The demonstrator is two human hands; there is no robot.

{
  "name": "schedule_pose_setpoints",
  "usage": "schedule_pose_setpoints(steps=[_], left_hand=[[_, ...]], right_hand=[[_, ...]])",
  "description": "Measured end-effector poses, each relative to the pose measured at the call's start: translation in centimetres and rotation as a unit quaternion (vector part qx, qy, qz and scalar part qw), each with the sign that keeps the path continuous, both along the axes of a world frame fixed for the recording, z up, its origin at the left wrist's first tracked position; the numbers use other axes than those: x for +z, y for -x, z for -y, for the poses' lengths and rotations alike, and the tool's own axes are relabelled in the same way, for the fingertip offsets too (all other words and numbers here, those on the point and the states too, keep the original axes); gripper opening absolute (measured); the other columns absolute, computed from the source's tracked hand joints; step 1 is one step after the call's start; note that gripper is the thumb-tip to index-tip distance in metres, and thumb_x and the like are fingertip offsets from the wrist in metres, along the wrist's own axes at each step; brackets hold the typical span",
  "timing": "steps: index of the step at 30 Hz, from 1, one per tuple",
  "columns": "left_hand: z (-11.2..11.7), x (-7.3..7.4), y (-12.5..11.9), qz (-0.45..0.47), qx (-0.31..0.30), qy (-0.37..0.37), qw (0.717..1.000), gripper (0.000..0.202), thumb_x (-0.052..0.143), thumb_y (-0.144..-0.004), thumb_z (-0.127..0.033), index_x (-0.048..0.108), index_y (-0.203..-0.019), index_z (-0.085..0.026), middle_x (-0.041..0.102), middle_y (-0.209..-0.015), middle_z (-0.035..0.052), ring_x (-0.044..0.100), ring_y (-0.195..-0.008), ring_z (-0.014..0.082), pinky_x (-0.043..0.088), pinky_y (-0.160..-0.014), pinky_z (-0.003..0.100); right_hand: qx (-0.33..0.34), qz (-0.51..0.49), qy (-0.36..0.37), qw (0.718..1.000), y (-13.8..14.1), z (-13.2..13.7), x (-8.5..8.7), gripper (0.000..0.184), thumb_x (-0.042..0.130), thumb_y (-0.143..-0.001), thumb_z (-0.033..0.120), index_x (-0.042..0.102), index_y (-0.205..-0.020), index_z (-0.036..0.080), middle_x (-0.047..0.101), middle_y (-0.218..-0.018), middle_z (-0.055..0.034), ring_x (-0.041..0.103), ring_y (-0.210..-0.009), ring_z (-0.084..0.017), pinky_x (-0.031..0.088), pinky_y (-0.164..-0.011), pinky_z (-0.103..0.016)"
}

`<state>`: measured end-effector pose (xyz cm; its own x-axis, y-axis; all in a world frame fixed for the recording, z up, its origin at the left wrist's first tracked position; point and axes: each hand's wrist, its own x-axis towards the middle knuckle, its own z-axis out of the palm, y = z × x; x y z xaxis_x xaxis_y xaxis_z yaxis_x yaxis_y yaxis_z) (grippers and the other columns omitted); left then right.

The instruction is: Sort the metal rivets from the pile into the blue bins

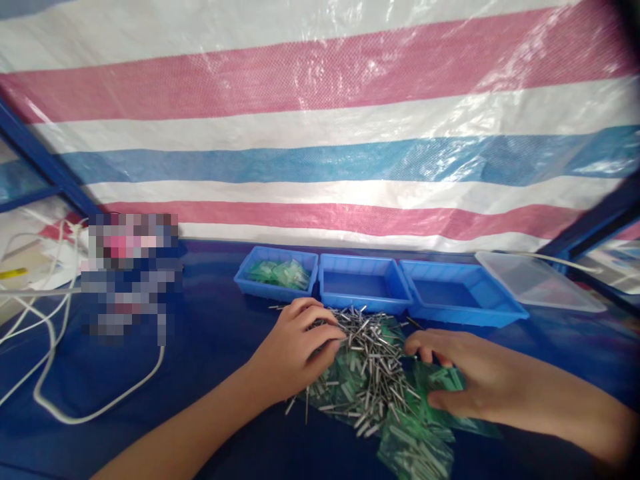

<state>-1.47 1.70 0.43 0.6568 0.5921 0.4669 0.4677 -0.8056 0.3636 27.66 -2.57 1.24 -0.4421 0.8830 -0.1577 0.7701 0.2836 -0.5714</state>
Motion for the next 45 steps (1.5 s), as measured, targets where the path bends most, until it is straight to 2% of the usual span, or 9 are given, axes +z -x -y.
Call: schedule_pose_setpoints(steps=[9,11,17,25,30,34,38,42,45], left_hand=[[0.8,0.8,-0.4,0.012,-0.022,0.032,0.999,0.019,0.051,-0.091,-0.019,0.068,-0.099,-0.020,0.066,-0.100,0.0062,0.052,-0.103,0.0203,0.040,-0.095,0.036],[1.2,1.0,-0.6,0.008,-0.035,0.053,0.998,0.019,0.051,-0.092,-0.022,0.067,-0.101,-0.019,0.066,-0.101,0.0061,0.053,-0.102,0.0199,0.040,-0.095,0.035],[2.6,1.5,-1.7,0.029,-0.076,0.141,0.987,0.034,0.061,-0.086,-0.039,0.063,-0.112,-0.018,0.067,-0.103,0.0074,0.059,-0.097,0.0195,0.043,-0.088,0.029],[2.7,1.2,-2.1,0.106,0.023,0.311,0.944,0.017,0.054,-0.088,-0.026,0.064,-0.078,-0.015,0.062,-0.069,-0.0002,0.055,-0.066,0.0116,0.038,-0.060,0.019],[2.0,0.6,-1.9,0.216,0.062,0.406,0.886,0.019,0.053,-0.087,-0.032,0.059,-0.082,-0.015,0.058,-0.068,-0.0011,0.055,-0.065,0.0118,0.039,-0.061,0.020],[1.8,0.8,-1.7,0.226,0.075,0.418,0.877,0.021,0.057,-0.085,-0.035,0.062,-0.092,-0.016,0.059,-0.070,-0.0013,0.056,-0.066,0.0120,0.039,-0.062,0.021],[1.5,0.8,-1.6,0.249,0.074,0.427,0.866,0.021,0.057,-0.085,-0.035,0.064,-0.085,-0.015,0.057,-0.065,-0.0021,0.054,-0.062,0.0107,0.038,-0.060,0.020],[1.0,0.1,-1.5,0.256,0.078,0.431,0.862,0.023,0.059,-0.083,-0.037,0.066,-0.086,-0.015,0.056,-0.064,-0.0026,0.052,-0.061,0.0104,0.037,-0.058,0.020],[0.9,-0.2,-1.4,0.256,0.082,0.435,0.859,0.025,0.060,-0.083,-0.039,0.067,-0.088,-0.016,0.055,-0.063,-0.0031,0.049,-0.058,0.0094,0.036,-0.056,0.020]], right_hand=[[0.044,-0.065,0.117,0.990,-0.2,-1.0,1.9,0.003,0.056,-0.081,0.022,0.058,-0.083,0.021,0.052,-0.069,0.0024,0.050,-0.063,-0.012,0.040,-0.056,-0.023],[0.035,-0.097,0.135,0.985,0.1,-0.9,2.4,0.009,0.055,-0.085,0.028,0.058,-0.080,0.021,0.050,-0.064,0.0025,0.048,-0.059,-0.011,0.038,-0.053,-0.023],[-0.035,-0.235,0.062,0.969,2.8,-0.4,2.3,0.019,0.066,-0.079,0.038,0.064,-0.080,0.020,0.062,-0.076,-0.0013,0.059,-0.069,-0.014,0.047,-0.061,-0.024],[-0.107,-0.388,-0.003,0.915,5.9,-0.6,0.0,0.023,0.073,-0.075,0.034,0.065,-0.093,0.022,0.067,-0.091,-0.0042,0.062,-0.083,-0.017,0.051,-0.072,-0.026],[-0.080,-0.348,0.062,0.932,5.6,-0.8,0.0,0.019,0.064,-0.083,0.038,0.065,-0.084,0.019,0.060,-0.072,-0.0004,0.058,-0.068,-0.013,0.049,-0.065,-0.025],[-0.078,-0.324,0.082,0.939,5.8,-0.7,0.0,0.019,0.062,-0.084,0.037,0.065,-0.086,0.019,0.059,-0.068,0.0012,0.057,-0.064,-0.011,0.047,-0.062,-0.022],[-0.091,-0.332,0.087,0.935,6.0,-0.7,-0.3,0.021,0.066,-0.080,0.038,0.063,-0.079,0.018,0.057,-0.063,0.0025,0.056,-0.058,-0.010,0.047,-0.058,-0.021],[-0.108,-0.304,0.036,0.946,6.0,-0.7,-0.6,0.031,0.059,-0.085,0.043,0.057,-0.067,0.017,0.056,-0.059,0.0019,0.055,-0.052,-0.010,0.045,-0.052,-0.021],[-0.090,-0.237,-0.093,0.963,5.9,-0.6,-0.7,0.029,0.054,-0.089,0.039,0.060,-0.070,0.018,0.060,-0.063,-0.0001,0.057,-0.057,-0.012,0.046,-0.054,-0.023]])
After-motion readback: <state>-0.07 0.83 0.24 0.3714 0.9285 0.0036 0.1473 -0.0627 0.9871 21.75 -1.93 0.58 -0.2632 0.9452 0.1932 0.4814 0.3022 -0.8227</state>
